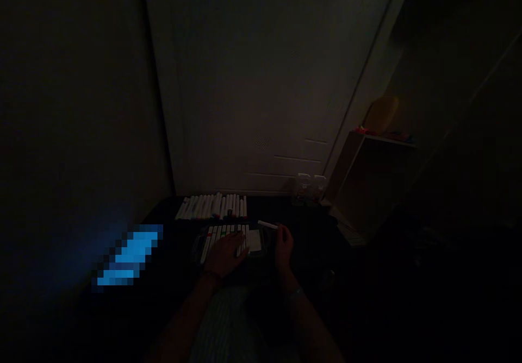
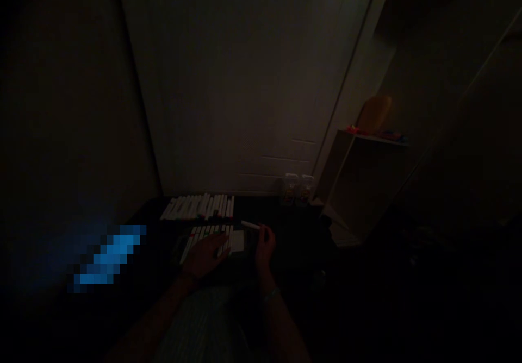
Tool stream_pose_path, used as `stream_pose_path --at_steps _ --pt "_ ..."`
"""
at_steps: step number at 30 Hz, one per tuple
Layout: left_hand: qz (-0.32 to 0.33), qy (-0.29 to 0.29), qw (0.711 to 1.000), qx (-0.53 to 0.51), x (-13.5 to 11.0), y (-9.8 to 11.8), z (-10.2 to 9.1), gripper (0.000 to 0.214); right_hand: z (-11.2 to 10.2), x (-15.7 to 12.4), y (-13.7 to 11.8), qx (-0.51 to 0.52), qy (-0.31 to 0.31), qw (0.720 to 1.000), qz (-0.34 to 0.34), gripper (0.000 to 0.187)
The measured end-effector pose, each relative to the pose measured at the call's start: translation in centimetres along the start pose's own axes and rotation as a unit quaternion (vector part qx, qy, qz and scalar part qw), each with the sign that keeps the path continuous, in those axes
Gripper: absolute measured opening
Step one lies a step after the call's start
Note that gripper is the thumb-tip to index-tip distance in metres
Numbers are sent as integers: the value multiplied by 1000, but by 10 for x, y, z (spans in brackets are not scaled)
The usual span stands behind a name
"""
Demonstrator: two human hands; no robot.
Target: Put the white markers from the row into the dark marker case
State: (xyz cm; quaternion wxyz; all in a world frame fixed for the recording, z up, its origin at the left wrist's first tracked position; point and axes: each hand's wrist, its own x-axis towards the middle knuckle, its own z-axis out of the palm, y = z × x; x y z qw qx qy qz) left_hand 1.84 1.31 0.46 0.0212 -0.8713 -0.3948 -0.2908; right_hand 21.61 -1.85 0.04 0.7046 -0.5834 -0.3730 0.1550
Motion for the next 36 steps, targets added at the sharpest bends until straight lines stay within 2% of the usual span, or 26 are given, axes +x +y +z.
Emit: stream_pose_path --at_steps 13,17,24,27,31,36 --pt "-8 -3 1000 1 -2 6 -3 39 0 -10 -10 -75 -59 994 -58 31" --pt "-1 1 1000 3 -2 5 -2 39 -1 -9 -6 -83 -48 994 -60 34" --pt "12 13 1000 -1 -2 0 1 39 0 -1 8 -65 20 998 -2 40" --pt "21 10 1000 -6 -2 -1 1 36 0 1 11 -70 23 997 3 41" --pt "32 0 999 -14 -3 -3 4 32 2 -3 7 -114 -25 993 -27 35" --pt "30 -10 999 -13 -3 -3 6 35 5 -14 -9 -177 -156 963 -130 21"
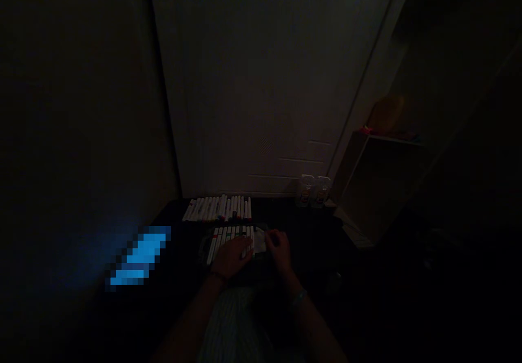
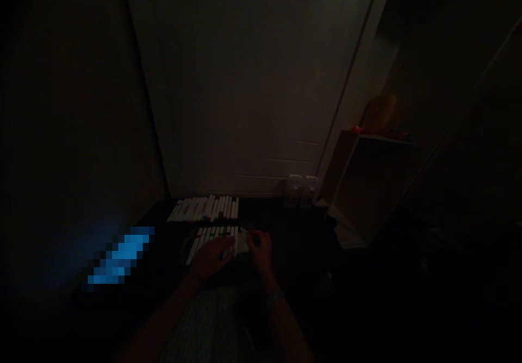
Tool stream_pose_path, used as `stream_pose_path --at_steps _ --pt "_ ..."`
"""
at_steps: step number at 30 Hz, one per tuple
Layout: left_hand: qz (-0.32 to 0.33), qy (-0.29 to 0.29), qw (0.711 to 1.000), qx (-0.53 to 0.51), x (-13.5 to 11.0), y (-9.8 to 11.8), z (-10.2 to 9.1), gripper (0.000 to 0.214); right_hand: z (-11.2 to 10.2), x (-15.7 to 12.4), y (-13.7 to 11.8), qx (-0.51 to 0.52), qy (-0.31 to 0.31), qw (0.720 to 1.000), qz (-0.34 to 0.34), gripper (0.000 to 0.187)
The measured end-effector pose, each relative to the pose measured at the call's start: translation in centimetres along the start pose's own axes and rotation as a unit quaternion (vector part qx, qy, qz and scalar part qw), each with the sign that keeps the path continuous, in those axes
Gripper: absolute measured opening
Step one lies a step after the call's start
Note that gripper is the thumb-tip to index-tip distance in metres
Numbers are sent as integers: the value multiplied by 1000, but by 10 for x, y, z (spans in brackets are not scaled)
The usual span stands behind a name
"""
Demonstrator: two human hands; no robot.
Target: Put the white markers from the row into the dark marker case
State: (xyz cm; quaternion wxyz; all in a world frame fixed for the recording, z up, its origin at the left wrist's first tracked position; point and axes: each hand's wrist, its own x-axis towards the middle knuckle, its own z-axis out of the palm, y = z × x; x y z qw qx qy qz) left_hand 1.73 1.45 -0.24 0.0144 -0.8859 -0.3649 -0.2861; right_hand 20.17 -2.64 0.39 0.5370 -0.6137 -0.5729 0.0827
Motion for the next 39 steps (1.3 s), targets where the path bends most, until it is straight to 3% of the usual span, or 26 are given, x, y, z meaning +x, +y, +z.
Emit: stream_pose_path --at_steps 7,12,17,23,30,39 --pt "10 4 1000 -17 4 5 -7 31 -3 -3 -15 -106 -115 983 -94 16" --pt "6 19 1000 -16 4 2 -2 31 0 -7 -14 -138 -148 972 -118 18" --pt "4 27 1000 3 2 -3 6 32 3 -7 -9 -137 -118 978 -100 12" --pt "9 23 1000 6 3 -2 2 31 1 -1 -4 -122 30 992 0 20" --pt "1 23 999 23 4 10 -12 36 4 0 -4 -187 7 982 8 19" --pt "100 -35 994 34 5 23 -20 34 3 1 0 -174 25 984 17 21"
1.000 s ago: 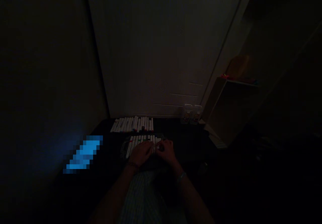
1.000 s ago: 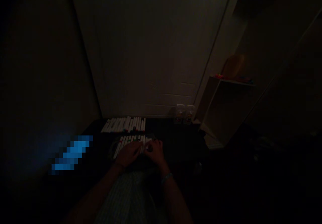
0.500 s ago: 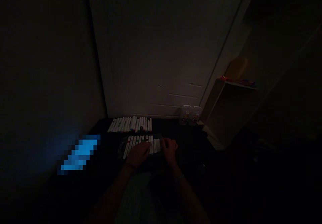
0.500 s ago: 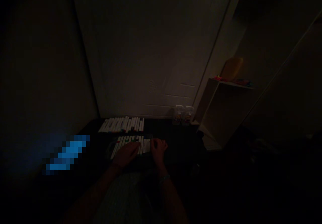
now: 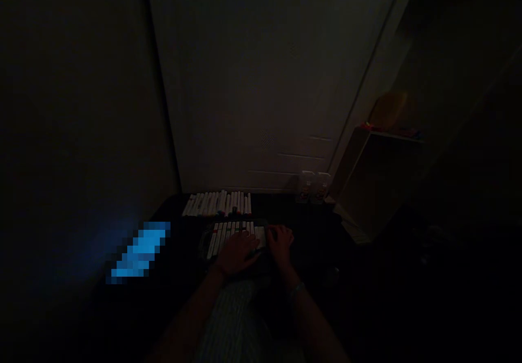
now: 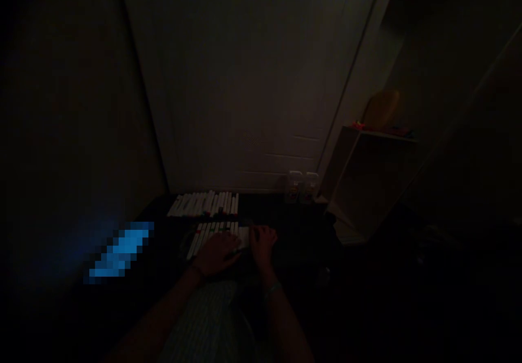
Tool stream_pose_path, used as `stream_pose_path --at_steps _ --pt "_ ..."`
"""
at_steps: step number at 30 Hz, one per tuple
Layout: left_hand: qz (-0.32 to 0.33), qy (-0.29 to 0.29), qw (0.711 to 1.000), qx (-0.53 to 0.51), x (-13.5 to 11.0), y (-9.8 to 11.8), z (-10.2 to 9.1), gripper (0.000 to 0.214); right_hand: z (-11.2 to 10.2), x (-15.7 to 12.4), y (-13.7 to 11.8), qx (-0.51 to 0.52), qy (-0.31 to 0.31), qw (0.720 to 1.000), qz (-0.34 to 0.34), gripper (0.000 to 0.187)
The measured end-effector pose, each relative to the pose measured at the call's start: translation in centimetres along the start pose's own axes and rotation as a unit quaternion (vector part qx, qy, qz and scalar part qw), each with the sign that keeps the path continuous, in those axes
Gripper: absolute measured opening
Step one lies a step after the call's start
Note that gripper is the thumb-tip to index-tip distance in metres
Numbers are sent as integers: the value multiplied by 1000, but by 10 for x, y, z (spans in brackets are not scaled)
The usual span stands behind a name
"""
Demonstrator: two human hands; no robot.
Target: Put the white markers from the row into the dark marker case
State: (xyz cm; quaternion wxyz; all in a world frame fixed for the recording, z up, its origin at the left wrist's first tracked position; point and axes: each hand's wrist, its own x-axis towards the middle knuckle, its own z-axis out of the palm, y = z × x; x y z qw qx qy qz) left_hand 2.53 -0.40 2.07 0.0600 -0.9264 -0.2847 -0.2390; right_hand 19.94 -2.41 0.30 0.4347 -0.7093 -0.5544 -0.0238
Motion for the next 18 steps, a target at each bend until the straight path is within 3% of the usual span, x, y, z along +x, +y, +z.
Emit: stream_pose_path --at_steps 8,18 --pt "4 -22 999 39 -1 0 2 37 -1 0 0 20 -1 1000 -7 20" --pt "4 -29 1000 -7 -3 -7 16 49 -6 -2 -3 1 -50 999 -22 22"
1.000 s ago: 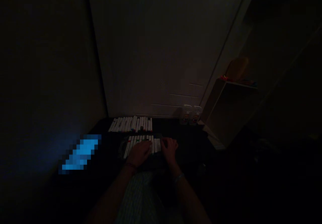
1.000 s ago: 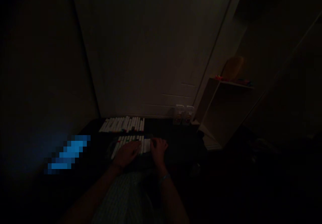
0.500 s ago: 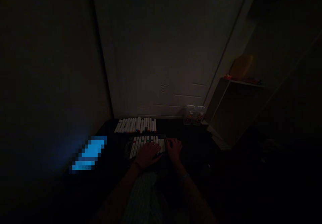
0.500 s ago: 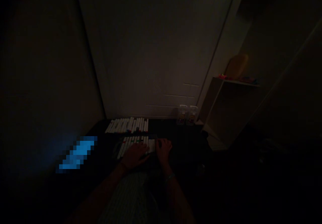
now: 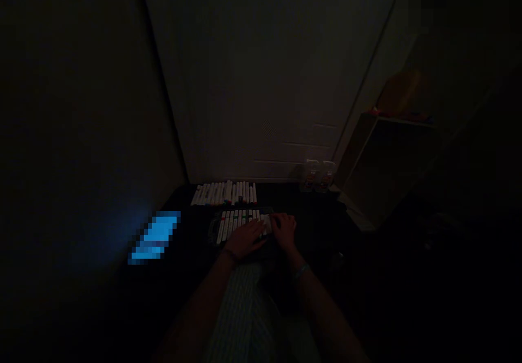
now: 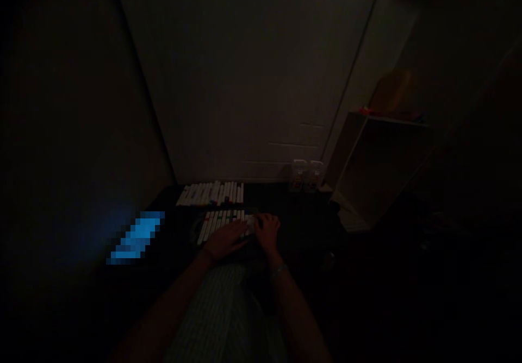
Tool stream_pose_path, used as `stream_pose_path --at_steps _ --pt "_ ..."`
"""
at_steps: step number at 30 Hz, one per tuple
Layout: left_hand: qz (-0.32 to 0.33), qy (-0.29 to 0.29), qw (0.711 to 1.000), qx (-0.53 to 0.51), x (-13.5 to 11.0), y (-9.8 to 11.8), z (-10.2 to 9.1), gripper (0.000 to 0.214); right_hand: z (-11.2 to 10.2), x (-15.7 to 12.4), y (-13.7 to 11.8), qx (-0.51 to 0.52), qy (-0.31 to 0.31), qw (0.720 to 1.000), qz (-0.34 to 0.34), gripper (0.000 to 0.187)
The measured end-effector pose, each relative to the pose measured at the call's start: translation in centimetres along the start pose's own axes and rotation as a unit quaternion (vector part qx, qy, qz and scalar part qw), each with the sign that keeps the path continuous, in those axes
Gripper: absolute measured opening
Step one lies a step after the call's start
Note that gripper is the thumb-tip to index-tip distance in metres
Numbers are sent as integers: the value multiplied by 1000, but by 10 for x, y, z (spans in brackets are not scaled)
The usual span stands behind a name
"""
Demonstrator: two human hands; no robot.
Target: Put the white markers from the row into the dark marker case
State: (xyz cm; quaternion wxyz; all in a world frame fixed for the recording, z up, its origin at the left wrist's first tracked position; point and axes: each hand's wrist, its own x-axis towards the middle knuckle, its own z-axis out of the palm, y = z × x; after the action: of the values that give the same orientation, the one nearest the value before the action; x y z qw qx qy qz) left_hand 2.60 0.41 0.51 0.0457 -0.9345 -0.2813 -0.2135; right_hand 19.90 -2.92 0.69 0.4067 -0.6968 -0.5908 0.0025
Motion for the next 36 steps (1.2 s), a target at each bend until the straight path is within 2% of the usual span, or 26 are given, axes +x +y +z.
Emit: stream_pose_path --at_steps 7,12,17,19,23,27,36 --pt "19 -1 1000 -4 -1 -4 7 42 7 1 4 13 21 1000 9 22" --pt "21 -7 1000 10 0 -5 6 43 7 23 3 -24 10 999 45 24" --pt "20 -5 1000 2 0 -3 3 39 9 64 -13 -129 -114 985 -28 21" --pt "20 -3 1000 6 -1 -2 2 38 11 76 -20 -151 -144 977 -54 21" --pt "18 -3 1000 15 -1 -1 1 40 14 86 -24 -138 -134 976 -99 18" --pt "18 -6 999 28 -2 -1 1 42 15 86 -15 -97 -100 983 -118 20" --pt "29 10 999 40 -3 -5 4 42 32 91 9 -64 -158 974 -146 22"
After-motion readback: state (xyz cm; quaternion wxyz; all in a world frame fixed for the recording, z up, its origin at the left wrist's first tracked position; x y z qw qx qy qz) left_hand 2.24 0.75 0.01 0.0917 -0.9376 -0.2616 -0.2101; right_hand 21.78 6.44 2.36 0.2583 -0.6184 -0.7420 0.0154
